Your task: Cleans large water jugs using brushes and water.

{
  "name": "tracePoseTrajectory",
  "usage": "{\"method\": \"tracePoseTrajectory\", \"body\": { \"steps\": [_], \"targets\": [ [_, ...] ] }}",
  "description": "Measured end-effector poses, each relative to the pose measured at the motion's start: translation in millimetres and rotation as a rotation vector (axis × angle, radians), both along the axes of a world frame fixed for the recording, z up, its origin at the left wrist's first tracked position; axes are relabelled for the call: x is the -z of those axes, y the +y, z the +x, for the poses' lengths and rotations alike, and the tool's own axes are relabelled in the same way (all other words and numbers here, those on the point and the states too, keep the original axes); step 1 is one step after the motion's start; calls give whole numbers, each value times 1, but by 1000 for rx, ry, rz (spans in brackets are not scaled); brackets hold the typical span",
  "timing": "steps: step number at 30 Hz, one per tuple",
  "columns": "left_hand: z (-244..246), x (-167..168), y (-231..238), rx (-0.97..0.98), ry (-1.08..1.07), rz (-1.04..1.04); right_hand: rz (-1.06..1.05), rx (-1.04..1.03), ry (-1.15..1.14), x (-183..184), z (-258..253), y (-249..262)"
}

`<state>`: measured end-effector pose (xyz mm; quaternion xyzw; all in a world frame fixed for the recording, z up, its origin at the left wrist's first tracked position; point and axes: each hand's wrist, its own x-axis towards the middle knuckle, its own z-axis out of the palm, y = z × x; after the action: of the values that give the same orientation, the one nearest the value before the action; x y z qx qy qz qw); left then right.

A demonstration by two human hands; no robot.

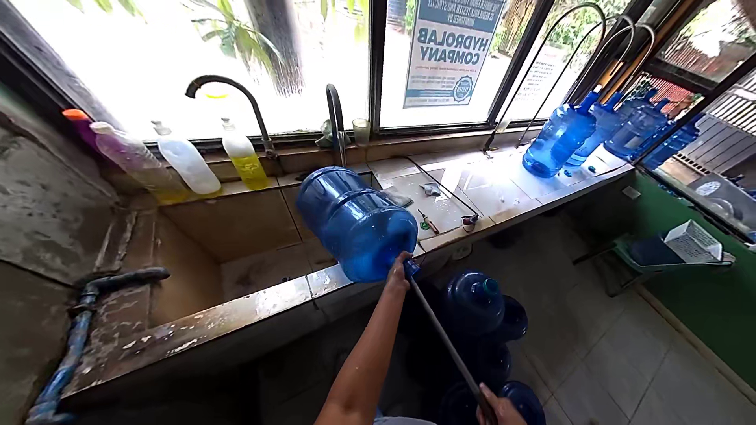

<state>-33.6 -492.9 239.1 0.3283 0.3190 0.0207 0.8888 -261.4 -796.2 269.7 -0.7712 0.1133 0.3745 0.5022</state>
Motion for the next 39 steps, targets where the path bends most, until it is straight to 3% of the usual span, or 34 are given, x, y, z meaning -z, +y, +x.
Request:
{"method": "tracePoseTrajectory", "body": {
  "steps": [2,4,6,8,10,11,12,15,18,19,22,23,26,27,29,30,34,36,39],
  "targets": [
    [-14,3,-25,-6,10,46,-407,-113,-449,-2,41,16],
    [-29,0,-57,-11,55,96,-683,-169,-742,0,88,65],
    [-44,-3,-82,8,112,166,-808,-150,-1014,24,116,114],
    [-44,-3,-85,40,157,195,-832,-122,-1228,51,126,129],
    [-41,-6,-80,70,198,177,-714,-145,-1039,45,111,101],
    [-40,-8,-79,75,204,168,-617,-148,-880,37,102,73],
    [-39,-10,-77,77,199,160,-557,-148,-860,38,92,40],
    [-33,-15,-71,88,177,129,-579,-124,-1143,52,72,-34],
    [-32,-13,-71,100,190,129,-251,8,-646,53,62,-27],
    [-32,-13,-70,109,193,130,-184,44,-579,55,62,-25],
    [-29,-16,-68,102,209,104,-309,21,-830,54,65,-31],
    [-30,-13,-69,92,216,95,-255,53,-734,53,55,-26],
    [-34,3,-66,101,86,17,29,141,-99,45,30,-3],
    [-37,12,-65,135,-43,-51,-34,121,-158,43,34,3],
    [-45,29,-70,273,-313,-213,-401,19,-585,33,65,19],
    [-50,31,-76,318,-313,-234,-554,1,-720,25,82,36],
    [-45,1,-105,175,114,-11,-843,-1,-1081,34,130,110],
    [-37,1,-99,153,37,-12,-792,-15,-1204,39,138,115],
    [-40,37,-80,385,-450,-269,-356,153,-796,34,134,106]
  ]
}}
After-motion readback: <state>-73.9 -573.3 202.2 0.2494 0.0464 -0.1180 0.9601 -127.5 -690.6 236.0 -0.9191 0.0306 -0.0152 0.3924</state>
